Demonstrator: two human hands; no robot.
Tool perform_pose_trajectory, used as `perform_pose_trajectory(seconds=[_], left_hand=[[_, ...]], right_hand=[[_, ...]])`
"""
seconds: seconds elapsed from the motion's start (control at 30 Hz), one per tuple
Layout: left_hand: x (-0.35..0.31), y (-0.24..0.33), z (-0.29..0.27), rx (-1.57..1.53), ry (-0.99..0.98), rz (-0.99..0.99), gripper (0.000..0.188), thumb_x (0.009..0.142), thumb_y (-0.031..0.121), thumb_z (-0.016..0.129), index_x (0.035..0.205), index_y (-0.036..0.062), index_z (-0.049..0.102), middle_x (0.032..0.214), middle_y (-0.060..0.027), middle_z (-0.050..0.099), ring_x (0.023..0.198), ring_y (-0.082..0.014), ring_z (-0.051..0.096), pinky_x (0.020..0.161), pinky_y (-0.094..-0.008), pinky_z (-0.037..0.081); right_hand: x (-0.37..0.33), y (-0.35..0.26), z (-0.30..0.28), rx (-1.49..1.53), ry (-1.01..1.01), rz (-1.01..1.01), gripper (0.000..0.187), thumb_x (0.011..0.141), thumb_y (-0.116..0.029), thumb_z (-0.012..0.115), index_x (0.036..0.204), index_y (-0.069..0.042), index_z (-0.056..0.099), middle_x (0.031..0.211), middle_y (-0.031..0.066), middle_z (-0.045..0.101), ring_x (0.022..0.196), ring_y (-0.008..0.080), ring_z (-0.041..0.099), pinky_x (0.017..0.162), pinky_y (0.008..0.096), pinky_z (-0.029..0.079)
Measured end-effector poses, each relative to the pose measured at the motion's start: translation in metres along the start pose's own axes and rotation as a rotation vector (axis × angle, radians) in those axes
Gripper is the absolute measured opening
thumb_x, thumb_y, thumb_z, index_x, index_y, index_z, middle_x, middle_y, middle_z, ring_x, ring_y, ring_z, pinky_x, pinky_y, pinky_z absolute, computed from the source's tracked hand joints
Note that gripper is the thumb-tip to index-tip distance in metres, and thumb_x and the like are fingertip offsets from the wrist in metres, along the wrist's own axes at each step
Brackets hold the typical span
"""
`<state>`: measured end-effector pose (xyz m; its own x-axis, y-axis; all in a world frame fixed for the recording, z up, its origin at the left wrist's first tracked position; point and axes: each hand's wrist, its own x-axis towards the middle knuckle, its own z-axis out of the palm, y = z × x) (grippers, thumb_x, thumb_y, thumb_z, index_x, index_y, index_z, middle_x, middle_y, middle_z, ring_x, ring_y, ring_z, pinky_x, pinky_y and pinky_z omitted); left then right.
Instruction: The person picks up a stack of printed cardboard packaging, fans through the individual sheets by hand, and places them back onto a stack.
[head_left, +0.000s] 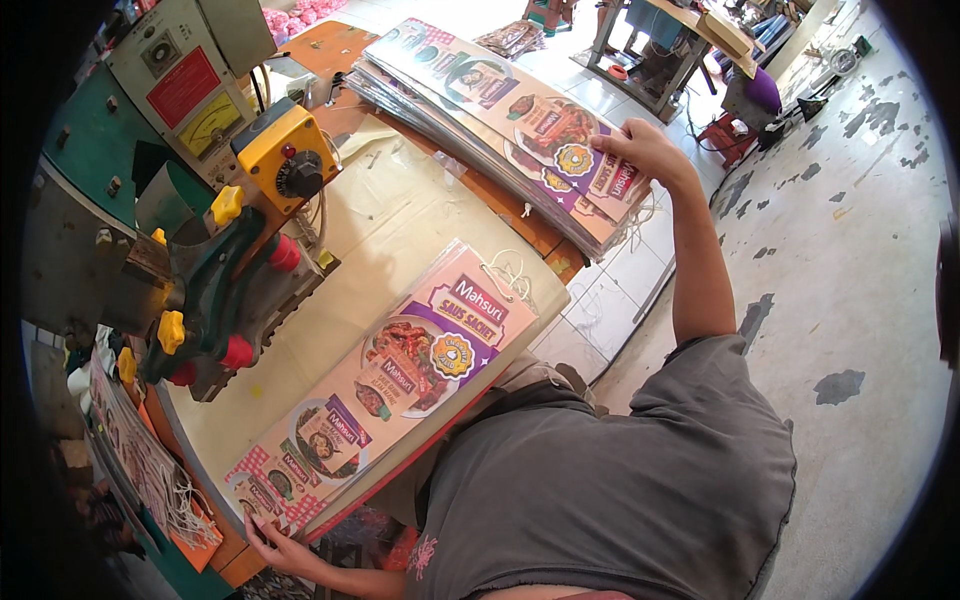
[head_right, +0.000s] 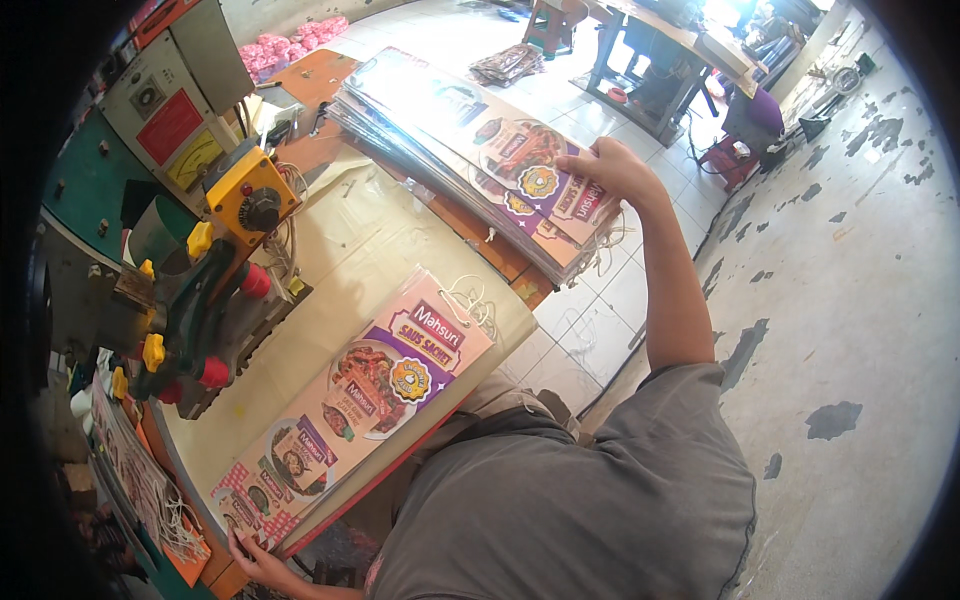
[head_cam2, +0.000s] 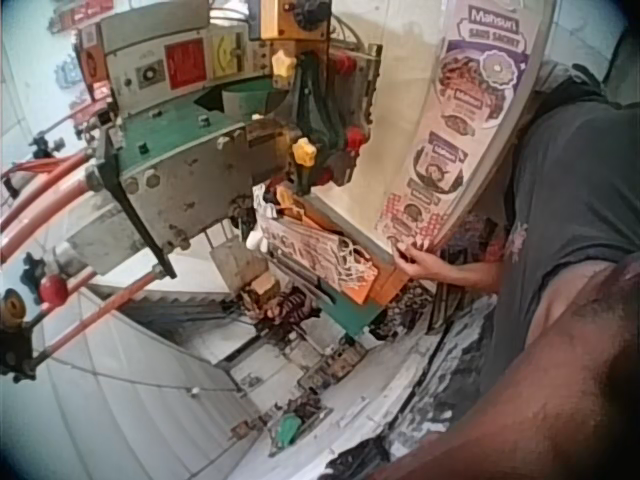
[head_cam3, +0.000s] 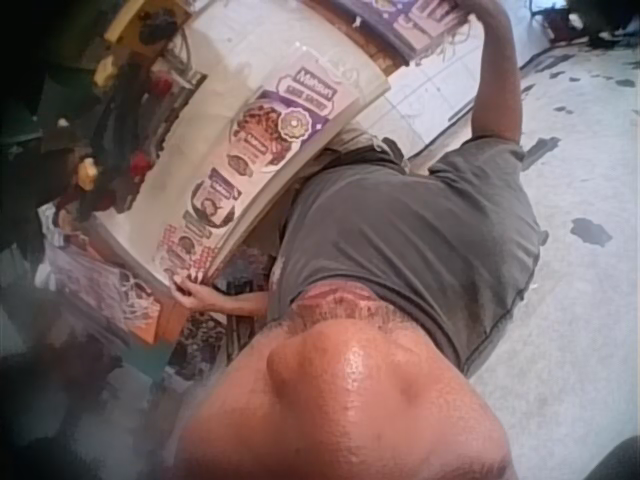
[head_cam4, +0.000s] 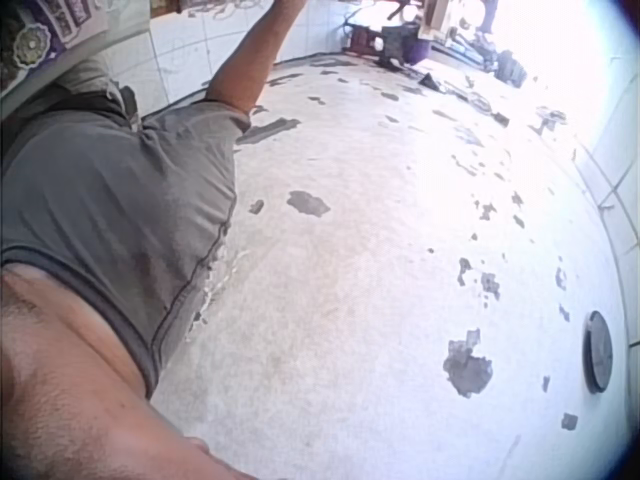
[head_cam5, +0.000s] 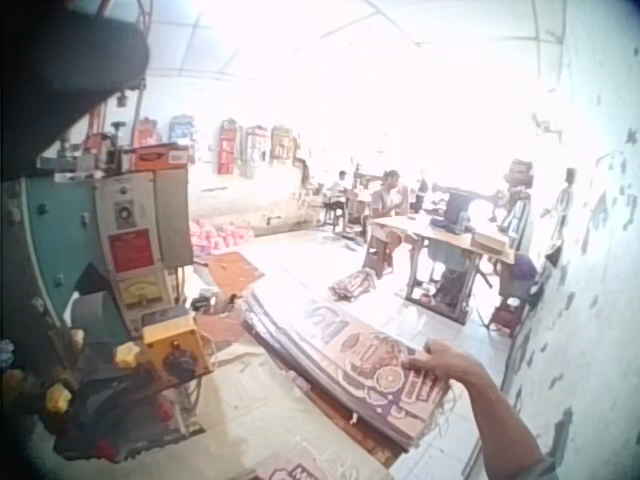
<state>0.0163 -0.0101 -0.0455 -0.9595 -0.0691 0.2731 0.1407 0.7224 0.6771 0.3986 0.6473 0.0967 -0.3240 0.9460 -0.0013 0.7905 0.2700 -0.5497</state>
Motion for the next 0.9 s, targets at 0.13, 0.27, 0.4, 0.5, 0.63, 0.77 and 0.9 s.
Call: perform_pose_trajectory(seconds=[0.13, 0.27, 0.4, 0.5, 0.63, 0.77, 0.9], left_hand=[[-0.001, 0.002, 0.0, 0.017, 0.006, -0.027, 0.05, 0.105, 0.047, 0.05, 0.139, 0.0107, 0.059, 0.113, -0.0118, 0.069, 0.087, -0.0191, 0.068, 0.067, -0.0339, 0.056], [-0.001, 0.003, -0.001, 0.011, 0.001, 0.003, 0.05, 0.105, 0.047, 0.05, 0.139, 0.0116, 0.06, 0.109, -0.0115, 0.07, 0.085, -0.0189, 0.068, 0.067, -0.0339, 0.057], [-0.002, 0.004, -0.001, 0.016, 0.01, 0.007, 0.049, 0.105, 0.047, 0.05, 0.139, 0.0123, 0.06, 0.107, -0.0112, 0.07, 0.084, -0.0187, 0.068, 0.066, -0.0338, 0.057], [-0.003, 0.007, 0.0, 0.019, 0.016, -0.002, 0.049, 0.105, 0.047, 0.049, 0.139, 0.0124, 0.06, 0.108, -0.0111, 0.07, 0.084, -0.0185, 0.068, 0.066, -0.0338, 0.057], [-0.002, 0.003, 0.0, 0.016, 0.009, 0.003, 0.049, 0.105, 0.047, 0.049, 0.139, 0.0123, 0.059, 0.114, -0.0105, 0.07, 0.085, -0.0181, 0.069, 0.066, -0.0339, 0.057], [-0.004, 0.006, -0.001, 0.046, 0.007, -0.024, 0.049, 0.105, 0.046, 0.05, 0.139, 0.0115, 0.059, 0.118, -0.0099, 0.069, 0.086, -0.0185, 0.069, 0.068, -0.0335, 0.056], [-0.003, 0.004, -0.004, -0.093, -0.012, -0.004, 0.049, 0.105, 0.045, 0.051, 0.139, 0.0102, 0.059, 0.119, -0.0106, 0.069, 0.087, -0.0188, 0.069, 0.067, -0.032, 0.054]], right_hand=[[-0.001, -0.003, 0.0, -0.004, 0.006, 0.015, 0.061, 0.081, -0.057, 0.079, 0.077, 0.001, 0.061, 0.066, 0.0058, 0.06, 0.058, 0.0123, 0.057, 0.052, 0.03, 0.046], [0.003, 0.005, 0.0, 0.013, 0.015, 0.012, 0.06, 0.084, -0.056, 0.077, 0.078, 0.002, 0.062, 0.066, 0.0057, 0.06, 0.057, 0.0123, 0.058, 0.052, 0.0304, 0.046], [0.002, 0.005, -0.001, 0.026, 0.024, -0.001, 0.058, 0.087, -0.054, 0.075, 0.078, 0.002, 0.062, 0.065, 0.0054, 0.06, 0.057, 0.0118, 0.058, 0.052, 0.0302, 0.046], [0.004, 0.01, -0.001, 0.045, 0.035, -0.014, 0.057, 0.088, -0.053, 0.075, 0.079, 0.002, 0.061, 0.066, 0.0055, 0.06, 0.057, 0.0113, 0.058, 0.052, 0.0296, 0.046], [0.002, 0.011, 0.0, 0.052, 0.054, -0.006, 0.056, 0.089, -0.052, 0.074, 0.079, 0.002, 0.061, 0.067, 0.0048, 0.06, 0.058, 0.0102, 0.056, 0.052, 0.0293, 0.045], [0.003, 0.014, 0.003, 0.063, 0.062, -0.014, 0.054, 0.089, -0.051, 0.074, 0.079, 0.0, 0.06, 0.069, 0.0035, 0.058, 0.06, 0.0098, 0.055, 0.053, 0.0296, 0.045], [-0.003, 0.01, -0.001, 0.049, 0.125, -0.028, 0.055, 0.087, -0.05, 0.073, 0.086, 0.004, 0.063, 0.073, 0.0108, 0.066, 0.064, 0.0166, 0.064, 0.059, 0.0342, 0.05]])
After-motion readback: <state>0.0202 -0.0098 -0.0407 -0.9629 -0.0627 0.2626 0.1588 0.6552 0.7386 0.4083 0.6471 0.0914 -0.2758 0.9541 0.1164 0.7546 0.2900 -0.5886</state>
